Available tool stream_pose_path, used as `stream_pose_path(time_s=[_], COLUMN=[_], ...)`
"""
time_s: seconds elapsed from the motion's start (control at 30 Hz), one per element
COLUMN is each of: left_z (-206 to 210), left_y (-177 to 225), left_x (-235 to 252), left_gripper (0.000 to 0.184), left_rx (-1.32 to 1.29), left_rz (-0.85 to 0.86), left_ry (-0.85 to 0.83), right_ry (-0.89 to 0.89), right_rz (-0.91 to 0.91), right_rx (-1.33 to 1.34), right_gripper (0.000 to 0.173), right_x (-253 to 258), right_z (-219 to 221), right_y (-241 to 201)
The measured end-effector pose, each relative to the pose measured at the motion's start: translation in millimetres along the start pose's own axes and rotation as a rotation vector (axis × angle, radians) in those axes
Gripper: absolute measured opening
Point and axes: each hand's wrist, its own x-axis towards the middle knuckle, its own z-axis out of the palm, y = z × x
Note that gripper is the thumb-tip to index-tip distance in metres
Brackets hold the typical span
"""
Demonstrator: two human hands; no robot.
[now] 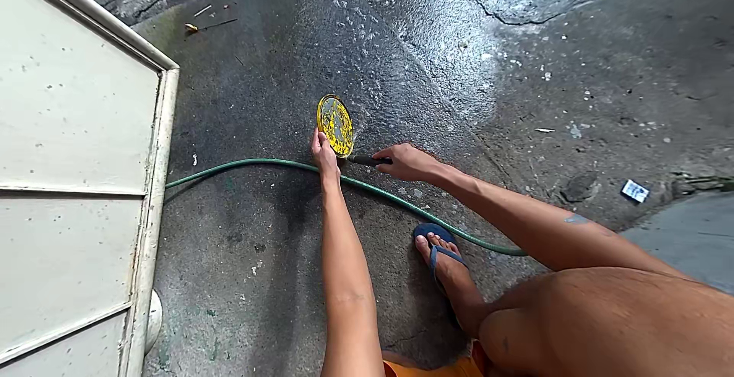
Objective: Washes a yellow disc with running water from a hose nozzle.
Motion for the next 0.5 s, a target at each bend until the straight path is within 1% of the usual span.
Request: stream_pose_path(time_s=[0.2,0.5], left_z=[-1.3,-2.0], left_y=[0.3,0.2], left_x=[-1.4,-4.5], left_gripper=[0.046,0.046], left_rx=[-0.008,-0.022], left_rz=[-0.006,-0.03], left_ry=[-0.003,-0.012], right_ry=[-0.008,-0.01], right_rz=[-0.036,-0.021], right_rx=[0.005,-0.004], right_gripper=[0.034,0.035], right_x=[-3.8,-3.3], right_z=[0.6,1.3], right_y=[-6.9,-7.1])
